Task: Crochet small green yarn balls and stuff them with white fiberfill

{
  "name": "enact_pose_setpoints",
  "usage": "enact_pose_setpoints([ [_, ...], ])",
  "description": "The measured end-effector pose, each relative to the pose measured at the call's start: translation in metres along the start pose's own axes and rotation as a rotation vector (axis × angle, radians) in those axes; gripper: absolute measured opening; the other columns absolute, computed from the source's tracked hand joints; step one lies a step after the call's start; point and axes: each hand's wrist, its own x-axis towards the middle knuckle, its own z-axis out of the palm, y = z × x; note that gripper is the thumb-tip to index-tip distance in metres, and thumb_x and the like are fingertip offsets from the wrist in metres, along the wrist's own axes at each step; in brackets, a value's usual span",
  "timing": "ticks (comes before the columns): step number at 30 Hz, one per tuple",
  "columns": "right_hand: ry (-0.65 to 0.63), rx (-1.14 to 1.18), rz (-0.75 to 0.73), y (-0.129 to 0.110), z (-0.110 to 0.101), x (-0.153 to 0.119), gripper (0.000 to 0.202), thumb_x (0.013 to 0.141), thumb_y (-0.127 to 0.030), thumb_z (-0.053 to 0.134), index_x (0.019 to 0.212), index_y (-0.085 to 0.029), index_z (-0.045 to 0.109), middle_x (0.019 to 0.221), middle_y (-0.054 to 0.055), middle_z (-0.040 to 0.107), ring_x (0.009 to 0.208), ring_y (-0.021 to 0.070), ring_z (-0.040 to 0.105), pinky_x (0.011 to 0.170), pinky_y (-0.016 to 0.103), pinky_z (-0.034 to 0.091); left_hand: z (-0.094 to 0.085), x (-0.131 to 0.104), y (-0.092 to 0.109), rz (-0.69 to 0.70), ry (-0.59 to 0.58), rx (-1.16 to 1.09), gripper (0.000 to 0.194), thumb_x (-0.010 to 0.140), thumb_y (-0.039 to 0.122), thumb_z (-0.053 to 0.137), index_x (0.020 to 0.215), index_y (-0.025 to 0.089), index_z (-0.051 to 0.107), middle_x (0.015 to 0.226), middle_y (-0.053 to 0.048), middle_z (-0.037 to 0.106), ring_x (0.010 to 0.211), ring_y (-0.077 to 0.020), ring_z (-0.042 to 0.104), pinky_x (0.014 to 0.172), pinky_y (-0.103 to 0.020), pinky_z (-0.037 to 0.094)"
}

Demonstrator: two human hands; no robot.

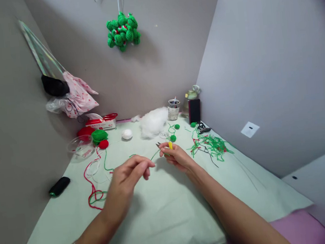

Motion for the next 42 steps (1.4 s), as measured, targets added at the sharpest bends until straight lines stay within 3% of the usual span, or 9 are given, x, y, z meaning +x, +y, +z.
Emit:
enact_pose_setpoints([
  [3,-0.053,0.050,0.034,-0.002,0.006,-0.008,0.039,0.075,-0.051,0.080,0.094,-0.021,0.066,0.072,-0.004,0.068,0.046,0.0041,0.013,0.044,0.025,0.010,0.012,0.019,-0.029,-0.185,-0.040,-0.175,0.041,0.089,0.056,0.075,0.091,0.016,0.082,0.091,-0.008,0.074,0.088,-0.0209,0.065,0.086,-0.033,0.055],
  [7,-0.221,0.027,0.118,-0.006,0.021,-0.018,0.040,0.071,-0.047,0.087,0.096,-0.017,0.075,0.070,-0.001,0.070,0.045,0.0034,0.021,0.044,0.025,0.012,0.017,0.032,-0.058,-0.294,-0.055,-0.320,0.059,0.086,0.069,0.071,0.100,0.013,0.082,0.105,-0.017,0.077,0.100,-0.0300,0.070,0.085,-0.042,0.059],
  [9,-0.271,0.006,0.140,-0.004,0.028,-0.020,0.041,0.065,-0.041,0.093,0.095,-0.017,0.078,0.068,-0.001,0.070,0.046,0.0041,0.028,0.045,0.024,0.014,0.014,0.033,-0.064,-0.271,-0.020,-0.381,0.056,0.082,0.068,0.075,0.103,0.016,0.082,0.108,-0.015,0.077,0.104,-0.0278,0.071,0.090,-0.038,0.058],
  [14,-0.163,0.023,0.086,0.005,0.039,-0.017,0.039,0.066,-0.049,0.092,0.077,-0.016,0.073,0.056,-0.005,0.060,0.046,0.0041,0.026,0.047,0.026,0.013,0.004,0.030,-0.070,-0.210,0.121,-0.385,0.045,0.074,0.059,0.086,0.093,0.019,0.082,0.105,-0.010,0.079,0.099,-0.0217,0.071,0.090,-0.032,0.057],
  [19,-0.048,0.076,0.050,0.004,0.039,-0.015,0.043,0.068,-0.053,0.089,0.080,-0.018,0.069,0.048,-0.013,0.034,0.046,0.0039,0.016,0.048,0.026,0.010,0.002,0.028,-0.078,-0.156,0.172,-0.220,0.041,0.079,0.055,0.083,0.095,0.017,0.085,0.095,-0.010,0.080,0.084,-0.0189,0.067,0.085,-0.033,0.054],
  [24,-0.089,0.084,0.129,0.002,0.037,-0.015,0.047,0.064,-0.054,0.091,0.080,-0.020,0.063,0.063,-0.007,0.061,0.045,0.0023,0.014,0.045,0.025,0.008,0.000,0.027,-0.078,-0.006,0.257,-0.043,0.021,0.077,0.040,0.083,0.078,0.020,0.080,0.085,-0.005,0.076,0.076,-0.0187,0.062,0.080,-0.033,0.050],
  [29,-0.146,0.010,0.224,0.008,0.038,-0.014,0.041,0.061,-0.043,0.094,0.077,-0.018,0.066,0.064,-0.004,0.067,0.042,0.0024,0.023,0.043,0.025,0.010,0.000,0.021,-0.072,0.191,0.308,0.086,0.009,0.076,0.031,0.083,0.075,0.023,0.078,0.087,-0.004,0.071,0.092,-0.0227,0.061,0.094,-0.035,0.045],
  [36,-0.235,-0.031,0.284,0.011,0.043,-0.016,0.044,0.057,-0.045,0.094,0.080,-0.014,0.074,0.071,0.000,0.073,0.042,0.0016,0.026,0.045,0.026,0.011,-0.005,0.030,-0.080,0.146,0.234,0.098,0.026,0.074,0.043,0.086,0.071,0.020,0.074,0.077,-0.004,0.069,0.079,-0.0220,0.063,0.078,-0.034,0.049],
  [42,-0.152,-0.032,0.258,0.010,0.043,-0.013,0.046,0.054,-0.048,0.096,0.071,-0.016,0.067,0.054,-0.007,0.057,0.042,0.0026,0.023,0.045,0.026,0.011,-0.004,0.032,-0.080,0.022,0.139,-0.003,0.047,0.089,0.065,0.066,0.085,0.018,0.073,0.077,-0.005,0.075,0.073,-0.0213,0.070,0.078,-0.036,0.056],
])
